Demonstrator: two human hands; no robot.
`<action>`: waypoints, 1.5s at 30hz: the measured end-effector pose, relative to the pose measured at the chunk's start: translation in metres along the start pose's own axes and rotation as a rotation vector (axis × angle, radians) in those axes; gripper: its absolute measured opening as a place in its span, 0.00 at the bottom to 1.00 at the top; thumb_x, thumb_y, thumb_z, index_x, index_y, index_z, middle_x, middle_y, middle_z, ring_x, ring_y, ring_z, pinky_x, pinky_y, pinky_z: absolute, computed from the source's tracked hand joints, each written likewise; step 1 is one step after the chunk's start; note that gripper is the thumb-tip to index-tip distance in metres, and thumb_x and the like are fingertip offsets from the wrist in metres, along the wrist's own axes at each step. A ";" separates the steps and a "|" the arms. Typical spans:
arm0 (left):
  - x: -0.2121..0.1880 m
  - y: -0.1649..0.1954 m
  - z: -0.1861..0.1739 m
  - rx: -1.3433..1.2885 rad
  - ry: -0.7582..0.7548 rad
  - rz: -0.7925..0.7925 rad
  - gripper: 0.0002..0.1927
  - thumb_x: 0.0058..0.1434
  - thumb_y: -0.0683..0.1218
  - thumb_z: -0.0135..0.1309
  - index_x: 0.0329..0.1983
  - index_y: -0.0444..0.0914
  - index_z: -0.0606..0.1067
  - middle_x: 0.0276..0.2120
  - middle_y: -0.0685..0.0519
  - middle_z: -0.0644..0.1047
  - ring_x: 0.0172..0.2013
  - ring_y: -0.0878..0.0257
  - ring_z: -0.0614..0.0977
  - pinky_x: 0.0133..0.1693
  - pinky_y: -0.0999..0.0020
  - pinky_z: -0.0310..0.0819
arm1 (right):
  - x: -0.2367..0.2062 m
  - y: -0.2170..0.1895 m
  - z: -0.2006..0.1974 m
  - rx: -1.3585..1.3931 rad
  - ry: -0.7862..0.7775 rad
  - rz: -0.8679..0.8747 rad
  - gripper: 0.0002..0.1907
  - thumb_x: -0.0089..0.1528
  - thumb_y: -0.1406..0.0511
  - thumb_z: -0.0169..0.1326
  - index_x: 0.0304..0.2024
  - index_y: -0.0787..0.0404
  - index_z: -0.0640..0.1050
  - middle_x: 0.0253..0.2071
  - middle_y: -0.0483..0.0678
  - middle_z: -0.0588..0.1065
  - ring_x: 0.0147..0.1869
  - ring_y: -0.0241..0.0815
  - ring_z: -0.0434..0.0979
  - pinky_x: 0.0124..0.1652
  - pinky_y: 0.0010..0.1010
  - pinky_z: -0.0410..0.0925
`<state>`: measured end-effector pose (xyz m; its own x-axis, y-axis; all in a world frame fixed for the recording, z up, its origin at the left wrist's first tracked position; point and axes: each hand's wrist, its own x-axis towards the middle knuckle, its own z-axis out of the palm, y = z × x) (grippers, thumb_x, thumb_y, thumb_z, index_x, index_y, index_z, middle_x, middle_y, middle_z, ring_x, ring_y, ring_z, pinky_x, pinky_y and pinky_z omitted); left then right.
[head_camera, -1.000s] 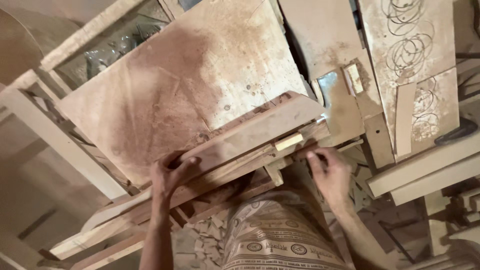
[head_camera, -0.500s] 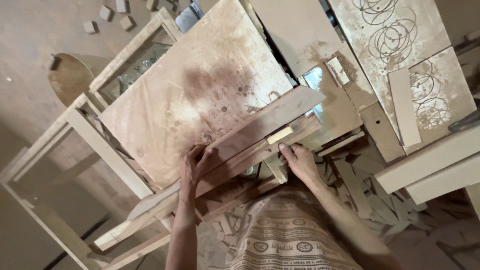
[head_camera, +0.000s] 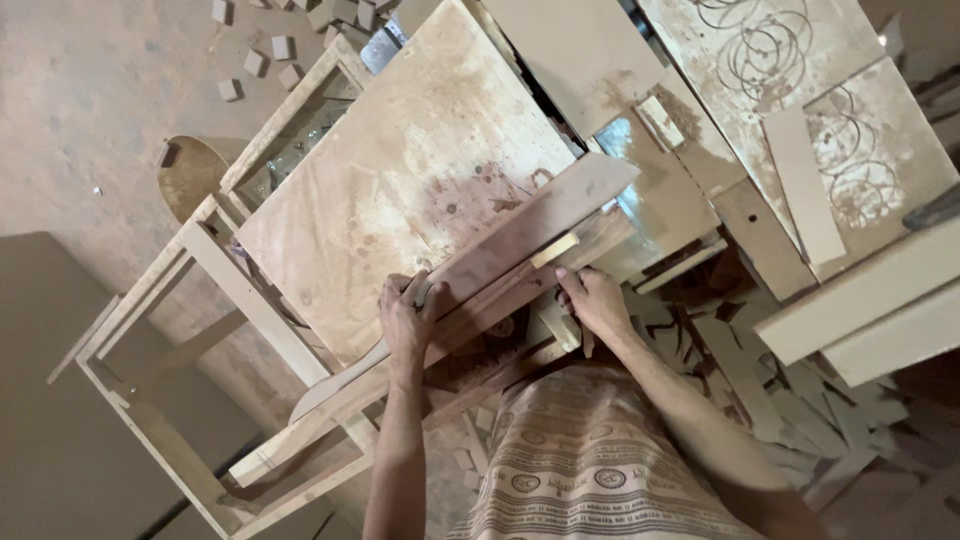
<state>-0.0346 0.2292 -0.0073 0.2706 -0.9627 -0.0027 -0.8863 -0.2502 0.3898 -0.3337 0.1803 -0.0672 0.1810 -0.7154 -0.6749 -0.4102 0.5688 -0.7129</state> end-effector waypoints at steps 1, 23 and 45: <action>-0.001 0.004 0.003 0.003 -0.003 0.025 0.20 0.58 0.51 0.66 0.51 0.39 0.81 0.41 0.48 0.76 0.44 0.50 0.78 0.50 0.53 0.70 | 0.000 0.002 0.000 -0.011 0.003 -0.011 0.29 0.68 0.50 0.49 0.29 0.69 0.80 0.22 0.49 0.80 0.25 0.38 0.82 0.31 0.31 0.73; 0.122 0.007 0.006 0.086 -0.126 0.023 0.31 0.59 0.49 0.62 0.68 0.51 0.73 0.55 0.49 0.76 0.51 0.57 0.79 0.53 0.55 0.77 | 0.075 -0.119 0.034 0.010 0.017 -0.025 0.23 0.70 0.55 0.47 0.29 0.64 0.79 0.18 0.48 0.77 0.18 0.38 0.77 0.24 0.31 0.71; 0.036 0.077 0.054 0.009 -0.224 0.211 0.28 0.66 0.48 0.57 0.70 0.44 0.69 0.51 0.44 0.73 0.50 0.51 0.75 0.52 0.45 0.67 | -0.003 -0.008 0.004 0.144 -0.044 0.090 0.25 0.70 0.54 0.49 0.30 0.69 0.79 0.21 0.50 0.77 0.19 0.37 0.75 0.21 0.30 0.66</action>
<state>-0.1134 0.1694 -0.0274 -0.0089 -0.9920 -0.1256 -0.9177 -0.0418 0.3950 -0.3271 0.1796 -0.0598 0.1901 -0.6422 -0.7426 -0.2943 0.6843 -0.6672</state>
